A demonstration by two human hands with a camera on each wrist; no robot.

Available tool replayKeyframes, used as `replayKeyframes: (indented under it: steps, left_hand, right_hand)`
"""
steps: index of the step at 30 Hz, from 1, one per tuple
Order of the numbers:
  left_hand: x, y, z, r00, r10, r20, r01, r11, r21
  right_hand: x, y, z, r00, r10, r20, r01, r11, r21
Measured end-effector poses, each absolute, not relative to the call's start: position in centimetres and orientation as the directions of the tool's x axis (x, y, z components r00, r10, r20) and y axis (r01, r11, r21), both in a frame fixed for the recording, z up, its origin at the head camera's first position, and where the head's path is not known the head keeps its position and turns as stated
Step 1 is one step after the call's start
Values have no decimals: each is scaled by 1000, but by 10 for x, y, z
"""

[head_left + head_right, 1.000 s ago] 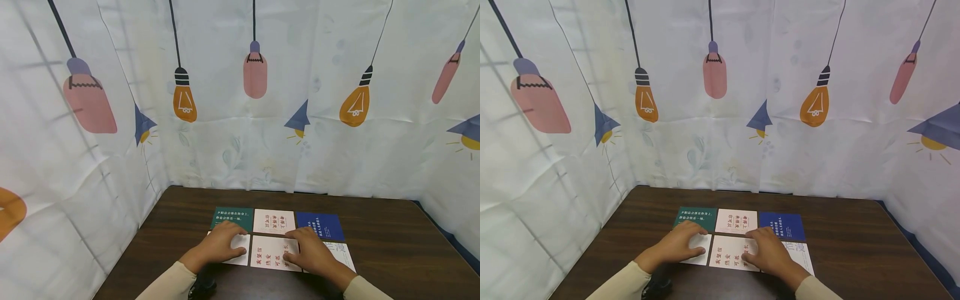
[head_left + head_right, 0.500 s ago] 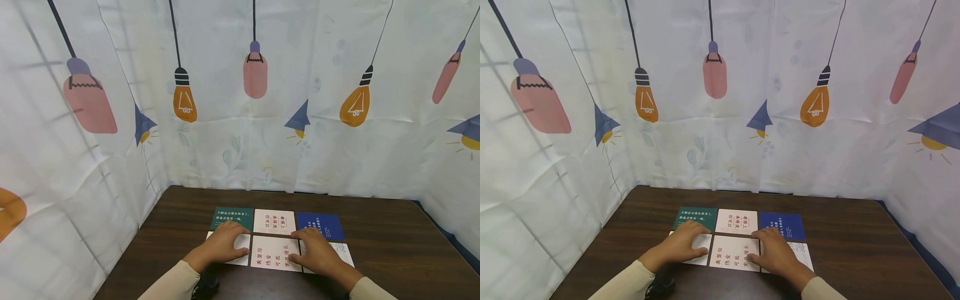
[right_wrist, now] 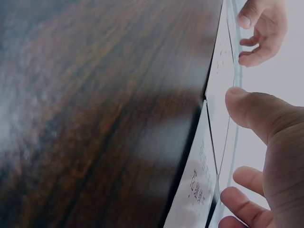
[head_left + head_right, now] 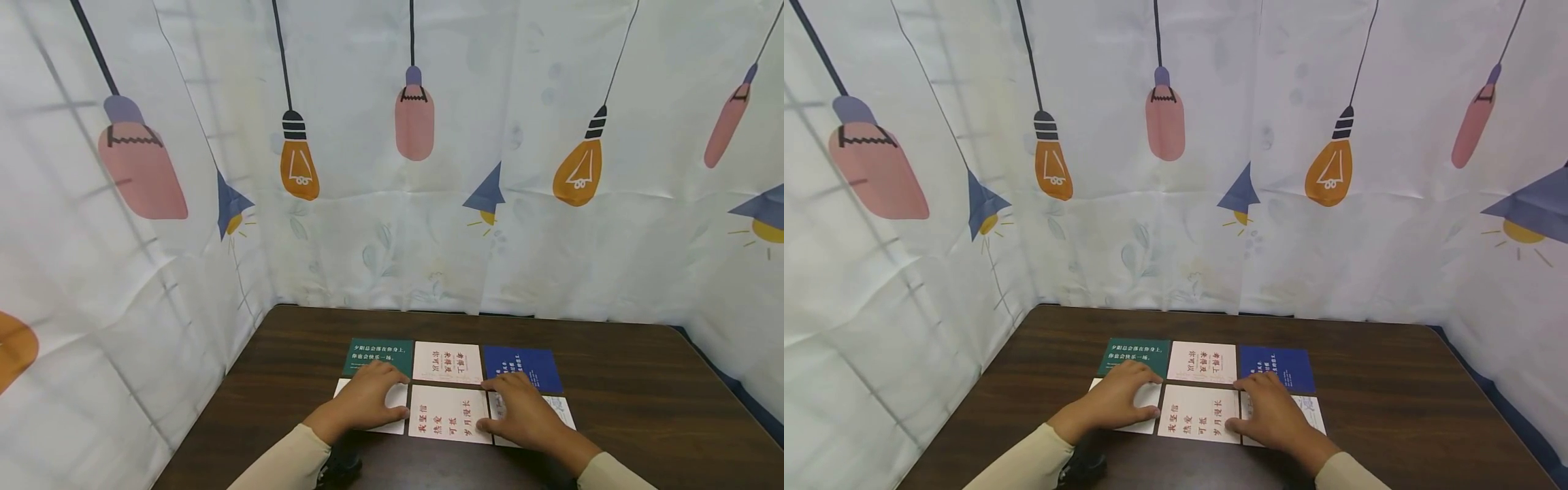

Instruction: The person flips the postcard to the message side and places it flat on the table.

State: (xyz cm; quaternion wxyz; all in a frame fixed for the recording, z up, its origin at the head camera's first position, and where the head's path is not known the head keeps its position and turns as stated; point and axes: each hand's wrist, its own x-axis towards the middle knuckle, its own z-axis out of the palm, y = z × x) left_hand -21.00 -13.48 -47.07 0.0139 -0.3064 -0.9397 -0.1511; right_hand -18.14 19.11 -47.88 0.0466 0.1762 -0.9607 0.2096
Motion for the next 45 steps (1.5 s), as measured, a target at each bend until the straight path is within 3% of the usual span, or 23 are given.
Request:
replayKeyframes:
  steps: [27, 45]
  left_hand:
    - [-211, -127, -474, -797, 596, 100, 599, 757, 263]
    - [-214, -122, -472, -827, 560, 37, 543, 780, 311]
  right_hand:
    - [-183, 192, -479, -935, -341, 97, -352, 858, -373]
    - [-188, 192, -474, -928, -369, 51, -359, 852, -380]
